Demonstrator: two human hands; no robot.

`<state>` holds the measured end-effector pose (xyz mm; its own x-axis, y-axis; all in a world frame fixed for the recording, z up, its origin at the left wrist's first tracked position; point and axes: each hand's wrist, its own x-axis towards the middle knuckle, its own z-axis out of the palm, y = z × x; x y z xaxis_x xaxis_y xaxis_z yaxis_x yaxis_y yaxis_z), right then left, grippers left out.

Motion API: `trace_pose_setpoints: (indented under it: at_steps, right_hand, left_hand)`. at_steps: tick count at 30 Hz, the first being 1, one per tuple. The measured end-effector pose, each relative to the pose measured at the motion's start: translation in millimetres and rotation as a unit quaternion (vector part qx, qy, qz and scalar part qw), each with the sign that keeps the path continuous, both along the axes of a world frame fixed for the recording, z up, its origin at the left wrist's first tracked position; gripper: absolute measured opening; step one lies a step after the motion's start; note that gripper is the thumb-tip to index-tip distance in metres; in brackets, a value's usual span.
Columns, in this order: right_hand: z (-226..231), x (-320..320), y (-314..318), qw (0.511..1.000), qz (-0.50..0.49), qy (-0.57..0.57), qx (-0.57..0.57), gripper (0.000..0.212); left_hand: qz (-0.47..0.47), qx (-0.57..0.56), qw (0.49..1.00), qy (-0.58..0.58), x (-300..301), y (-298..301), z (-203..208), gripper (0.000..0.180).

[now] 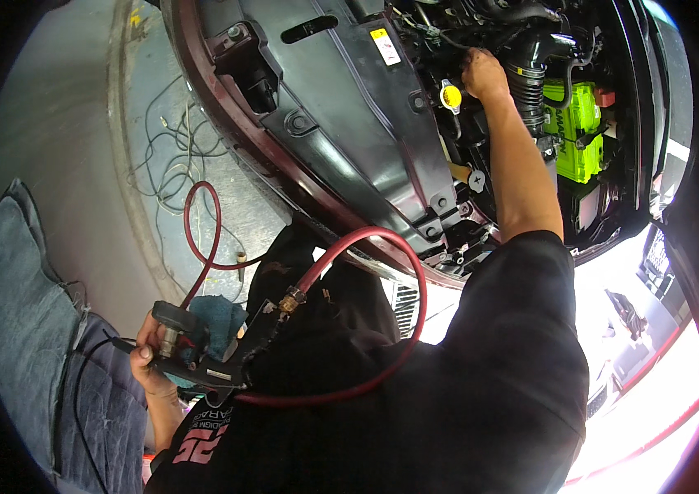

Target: The person wipes the engine bay of a maroon car with a green microfiber cloth and then uses a red air hose to blow out dust and debris from various components. A coworker is visible nearby using a blue blower.

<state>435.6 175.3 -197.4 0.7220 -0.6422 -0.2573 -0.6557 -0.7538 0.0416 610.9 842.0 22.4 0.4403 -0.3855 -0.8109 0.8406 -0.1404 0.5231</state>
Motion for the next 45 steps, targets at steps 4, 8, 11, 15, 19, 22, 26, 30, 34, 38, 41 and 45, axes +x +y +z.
trace_pose_setpoints:
  at_steps: [4,8,11,15,19,22,26,30,34,38,41,45]
  right_hand:
    - [-6,-2,1,0.999,-0.032,0.034,-0.026,0.028]
    - [-9,-9,4,0.997,-0.011,-0.063,-0.036,0.029]
    - [-9,-11,-6,0.999,0.024,-0.046,0.003,0.029]
    - [-15,-17,-13,0.999,0.017,-0.027,0.01,0.027]
    - [-17,-10,-12,1.0,0.008,0.017,-0.019,0.027]
    - [-14,-6,-9,0.999,0.009,0.041,-0.024,0.03]
    - [-18,-12,-8,0.997,-0.008,-0.068,-0.017,0.033]
    - [-13,-7,-12,0.995,-0.052,0.004,0.08,0.034]
    - [-14,4,-11,0.992,-0.071,0.083,0.065,0.037]
    - [-14,14,-7,0.99,-0.06,0.127,0.012,0.037]
    - [-7,10,-9,0.993,-0.087,0.071,0.02,0.035]
    - [-6,-2,4,0.997,-0.075,-0.006,0.013,0.034]
  left_hand:
    - [-0.007,-0.009,1.0,-0.001,2,-3,0,0.098]
    - [-0.013,-0.009,1.0,0.005,4,-2,0,0.099]
    - [-0.004,-0.013,1.0,0.011,0,-4,-3,0.098]
    - [0.002,-0.023,1.0,0.012,-1,-2,-7,0.097]
    - [-0.004,-0.036,0.999,0.014,-3,2,-7,0.096]
    - [0.003,-0.039,0.999,0.017,-4,1,-7,0.096]
    - [0.002,-0.04,0.999,0.019,-4,-3,-9,0.096]
    - [-0.008,-0.025,1.0,0.002,-5,-9,-7,0.097]
    - [-0.031,-0.049,0.998,0.034,-1,0,-11,0.091]
    - [-0.031,-0.03,0.999,0.019,-6,-10,-12,0.098]
    - [-0.037,-0.034,0.999,0.012,-5,-11,-12,0.098]
    - [-0.034,-0.033,0.999,0.018,-4,-15,-12,0.098]
